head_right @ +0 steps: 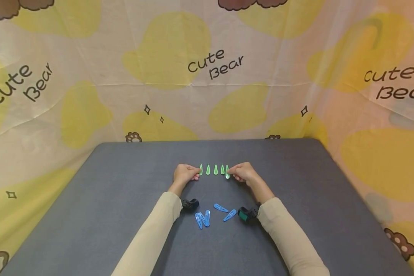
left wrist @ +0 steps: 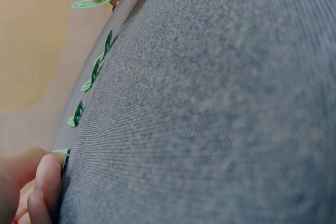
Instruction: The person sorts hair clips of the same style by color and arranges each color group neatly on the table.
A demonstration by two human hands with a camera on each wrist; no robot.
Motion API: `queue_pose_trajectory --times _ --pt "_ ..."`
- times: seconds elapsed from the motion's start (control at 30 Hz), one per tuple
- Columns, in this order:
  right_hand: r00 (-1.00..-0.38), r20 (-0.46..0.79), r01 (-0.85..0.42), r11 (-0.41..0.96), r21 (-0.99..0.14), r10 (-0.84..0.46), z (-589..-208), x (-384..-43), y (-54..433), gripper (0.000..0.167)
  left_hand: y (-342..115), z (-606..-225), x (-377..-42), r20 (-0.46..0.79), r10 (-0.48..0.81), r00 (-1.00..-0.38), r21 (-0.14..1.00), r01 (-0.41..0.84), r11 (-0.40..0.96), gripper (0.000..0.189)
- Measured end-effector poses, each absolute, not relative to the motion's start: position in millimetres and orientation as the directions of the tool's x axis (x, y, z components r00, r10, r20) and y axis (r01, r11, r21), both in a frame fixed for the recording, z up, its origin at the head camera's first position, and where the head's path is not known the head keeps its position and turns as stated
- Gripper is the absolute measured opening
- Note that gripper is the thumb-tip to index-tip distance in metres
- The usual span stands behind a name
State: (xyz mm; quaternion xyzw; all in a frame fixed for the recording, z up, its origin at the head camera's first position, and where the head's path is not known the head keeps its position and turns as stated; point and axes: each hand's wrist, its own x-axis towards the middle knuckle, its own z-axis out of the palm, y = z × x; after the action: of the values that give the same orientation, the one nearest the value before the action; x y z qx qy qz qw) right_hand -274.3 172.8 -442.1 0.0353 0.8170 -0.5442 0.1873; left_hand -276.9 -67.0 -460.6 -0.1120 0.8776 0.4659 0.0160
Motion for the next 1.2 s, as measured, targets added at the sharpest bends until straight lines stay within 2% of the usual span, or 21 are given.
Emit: queue_pose_trajectory --times 0.53,0.9,1.2 --pt "-0.917 -0.388 0.323 0.401 -0.858 -0.092 -447.9 -290.3 175.3 0.012 -67.1 -459.9 -276.6 -0.117 -0.191 -0.975 0.797 -0.207 0.568 0.016" --pt "-0.937 -0.347 0.300 0.407 -0.863 -0.044 -457.2 -295.1 177.6 0.018 -65.8 -462.6 -278.3 -0.098 -0.204 -0.974 0.792 -0.200 0.576 0.017" --pt "-0.927 -0.374 0.351 0.384 -0.854 0.015 -454.9 -295.0 173.8 0.019 -66.9 -462.3 -278.6 -0.111 -0.196 -0.974 0.797 -0.205 0.569 0.017"
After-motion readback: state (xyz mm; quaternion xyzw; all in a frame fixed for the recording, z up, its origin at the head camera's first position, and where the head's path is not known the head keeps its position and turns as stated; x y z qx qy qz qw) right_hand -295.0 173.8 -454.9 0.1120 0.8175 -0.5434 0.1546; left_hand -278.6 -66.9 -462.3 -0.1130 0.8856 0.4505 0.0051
